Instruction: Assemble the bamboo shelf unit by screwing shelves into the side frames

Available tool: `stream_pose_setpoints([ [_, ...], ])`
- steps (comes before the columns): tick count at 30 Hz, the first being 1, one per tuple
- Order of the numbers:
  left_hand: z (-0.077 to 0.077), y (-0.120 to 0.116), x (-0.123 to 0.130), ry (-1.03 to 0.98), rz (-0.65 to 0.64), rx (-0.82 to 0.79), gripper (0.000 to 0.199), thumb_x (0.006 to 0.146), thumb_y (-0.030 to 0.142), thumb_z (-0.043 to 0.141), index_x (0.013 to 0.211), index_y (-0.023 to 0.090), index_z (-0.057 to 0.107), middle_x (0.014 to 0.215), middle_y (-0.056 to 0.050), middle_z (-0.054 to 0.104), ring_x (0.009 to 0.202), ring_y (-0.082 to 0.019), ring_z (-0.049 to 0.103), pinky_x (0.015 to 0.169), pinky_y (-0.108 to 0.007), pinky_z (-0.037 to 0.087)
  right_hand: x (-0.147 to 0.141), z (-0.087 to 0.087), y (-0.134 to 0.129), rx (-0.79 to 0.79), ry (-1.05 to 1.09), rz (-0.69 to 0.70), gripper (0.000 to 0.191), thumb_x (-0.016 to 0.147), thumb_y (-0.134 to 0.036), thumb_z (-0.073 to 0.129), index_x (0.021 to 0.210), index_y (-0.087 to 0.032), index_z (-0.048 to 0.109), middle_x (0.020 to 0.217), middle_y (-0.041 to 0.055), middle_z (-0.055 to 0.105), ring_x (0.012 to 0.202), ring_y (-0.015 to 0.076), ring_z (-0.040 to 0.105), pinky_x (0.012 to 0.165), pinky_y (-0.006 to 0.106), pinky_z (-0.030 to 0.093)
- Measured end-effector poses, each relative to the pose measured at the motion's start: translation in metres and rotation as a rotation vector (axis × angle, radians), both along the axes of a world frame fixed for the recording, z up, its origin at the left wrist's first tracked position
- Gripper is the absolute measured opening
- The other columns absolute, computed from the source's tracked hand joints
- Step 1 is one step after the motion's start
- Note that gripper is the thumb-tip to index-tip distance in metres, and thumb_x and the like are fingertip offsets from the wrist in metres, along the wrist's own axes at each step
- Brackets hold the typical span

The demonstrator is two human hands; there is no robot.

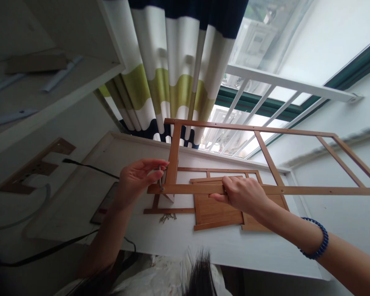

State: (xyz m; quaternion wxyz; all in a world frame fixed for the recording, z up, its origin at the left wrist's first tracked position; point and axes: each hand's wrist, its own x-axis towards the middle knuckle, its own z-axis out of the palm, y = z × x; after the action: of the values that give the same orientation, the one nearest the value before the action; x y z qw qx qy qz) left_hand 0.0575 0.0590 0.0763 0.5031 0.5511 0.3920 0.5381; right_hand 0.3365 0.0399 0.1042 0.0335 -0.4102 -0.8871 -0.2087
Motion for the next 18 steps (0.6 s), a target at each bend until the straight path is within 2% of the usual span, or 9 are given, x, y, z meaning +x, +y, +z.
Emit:
stream_pose_setpoints([
  [4,0.012,-0.001,0.002,0.146,-0.066,0.022,0.018,0.074,0.024,0.061,0.091,0.02,0.066,0.101,-0.004,0.067,0.097,-0.017,0.06,0.088,-0.029,0.049,0.0,0.0,0.0,-0.011,0.005,0.002,0.058,0.088,-0.058,0.02,0.062,-0.014,0.045,0.046,0.0006,0.049,0.036,0.0116,0.046,0.043,0.019,0.01],
  [8,0.021,0.002,0.004,0.301,-0.227,0.125,0.022,0.081,0.023,0.051,0.099,0.023,0.063,0.112,-0.004,0.062,0.109,-0.018,0.054,0.098,-0.034,0.041,0.001,-0.001,-0.001,-0.018,-0.003,-0.018,0.059,0.088,-0.059,0.019,0.062,-0.013,0.046,0.047,0.0013,0.05,0.037,0.0109,0.046,0.043,0.02,0.01],
  [12,0.02,0.002,0.003,0.265,-0.391,0.161,0.032,0.088,0.025,0.037,0.116,0.022,0.052,0.118,-0.007,0.058,0.112,-0.018,0.052,0.095,-0.035,0.043,0.002,-0.002,-0.001,-0.028,-0.008,-0.029,0.058,0.087,-0.06,0.021,0.063,-0.013,0.046,0.048,0.0012,0.051,0.038,0.011,0.046,0.044,0.021,0.01],
  [13,0.018,0.001,0.003,0.246,-0.397,0.164,0.035,0.088,0.027,0.036,0.121,0.022,0.047,0.121,-0.009,0.055,0.113,-0.018,0.051,0.094,-0.035,0.044,0.002,-0.002,-0.001,-0.027,-0.009,-0.028,0.058,0.087,-0.059,0.021,0.063,-0.013,0.047,0.048,0.0013,0.051,0.038,0.0111,0.046,0.044,0.021,0.01],
  [15,0.016,-0.001,0.001,0.265,-0.314,0.215,0.041,0.083,0.033,0.048,0.122,0.021,0.044,0.123,-0.01,0.054,0.113,-0.02,0.051,0.095,-0.037,0.041,0.002,-0.002,-0.002,-0.022,-0.011,-0.032,0.058,0.088,-0.059,0.021,0.063,-0.013,0.047,0.049,0.0016,0.051,0.038,0.0113,0.046,0.044,0.021,0.01],
  [18,0.013,-0.001,-0.002,0.404,-0.115,0.362,0.038,0.068,0.03,0.067,0.104,0.021,0.056,0.104,-0.005,0.064,0.099,-0.019,0.057,0.104,-0.043,0.028,0.003,-0.001,-0.001,-0.033,-0.009,-0.038,0.059,0.087,-0.059,0.02,0.062,-0.014,0.047,0.05,0.0019,0.052,0.039,0.0117,0.046,0.044,0.021,0.01],
])
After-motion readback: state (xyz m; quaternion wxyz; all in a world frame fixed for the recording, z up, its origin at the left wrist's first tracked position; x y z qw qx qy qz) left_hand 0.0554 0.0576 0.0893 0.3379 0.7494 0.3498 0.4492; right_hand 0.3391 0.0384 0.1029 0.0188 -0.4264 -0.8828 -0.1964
